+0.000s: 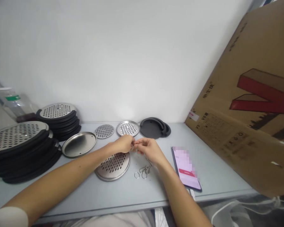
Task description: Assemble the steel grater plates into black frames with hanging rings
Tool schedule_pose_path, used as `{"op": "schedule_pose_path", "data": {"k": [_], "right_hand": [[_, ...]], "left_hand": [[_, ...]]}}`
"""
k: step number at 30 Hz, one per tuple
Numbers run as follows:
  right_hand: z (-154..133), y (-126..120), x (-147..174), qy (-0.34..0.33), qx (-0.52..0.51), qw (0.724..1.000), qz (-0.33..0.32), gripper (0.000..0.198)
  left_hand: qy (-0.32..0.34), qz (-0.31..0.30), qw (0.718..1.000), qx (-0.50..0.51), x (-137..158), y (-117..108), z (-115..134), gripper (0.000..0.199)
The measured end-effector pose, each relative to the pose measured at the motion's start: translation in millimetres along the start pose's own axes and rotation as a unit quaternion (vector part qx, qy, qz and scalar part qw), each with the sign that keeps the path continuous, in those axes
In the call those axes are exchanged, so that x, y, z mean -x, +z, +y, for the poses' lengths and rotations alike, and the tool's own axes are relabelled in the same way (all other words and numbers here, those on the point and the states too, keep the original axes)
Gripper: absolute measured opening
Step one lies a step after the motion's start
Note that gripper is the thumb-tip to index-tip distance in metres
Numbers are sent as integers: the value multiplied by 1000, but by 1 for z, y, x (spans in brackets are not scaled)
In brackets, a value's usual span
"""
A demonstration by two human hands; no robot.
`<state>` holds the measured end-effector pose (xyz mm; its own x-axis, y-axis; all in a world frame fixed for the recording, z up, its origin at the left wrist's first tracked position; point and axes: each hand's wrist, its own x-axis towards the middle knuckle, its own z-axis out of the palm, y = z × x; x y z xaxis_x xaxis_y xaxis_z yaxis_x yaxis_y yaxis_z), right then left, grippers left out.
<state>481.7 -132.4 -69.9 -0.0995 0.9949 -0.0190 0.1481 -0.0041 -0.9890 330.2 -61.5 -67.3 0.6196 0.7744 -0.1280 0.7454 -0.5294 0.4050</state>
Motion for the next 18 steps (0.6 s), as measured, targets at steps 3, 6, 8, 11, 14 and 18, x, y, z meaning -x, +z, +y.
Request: {"op": "schedule_pose_path", "data": {"k": [3, 6, 8, 11, 14, 18], "right_hand": [[-2, 3, 1, 5, -21, 1000, 9, 25], [-2, 4, 1, -1, -32, 999, 19, 24], [-1, 4, 1, -5, -31, 999, 28, 24], [1, 3, 0, -11, -30, 999, 44, 27], [2, 4, -1, -10, -31, 998, 46, 30], [3, 7, -1, -12, -28, 999, 28, 30]], "left_hand": [[9, -20, 1000, 6, -1, 0, -4, 19], [12, -18, 1000, 16, -2, -3, -7, 26], [3, -20, 1000, 21, -2, -6, -8, 30], [-11, -37, 999, 20, -1, -12, -8, 32], [-21, -41, 999, 11, 3, -13, -5, 35], [-33, -33, 999, 2, 4, -10, -4, 27]]}}
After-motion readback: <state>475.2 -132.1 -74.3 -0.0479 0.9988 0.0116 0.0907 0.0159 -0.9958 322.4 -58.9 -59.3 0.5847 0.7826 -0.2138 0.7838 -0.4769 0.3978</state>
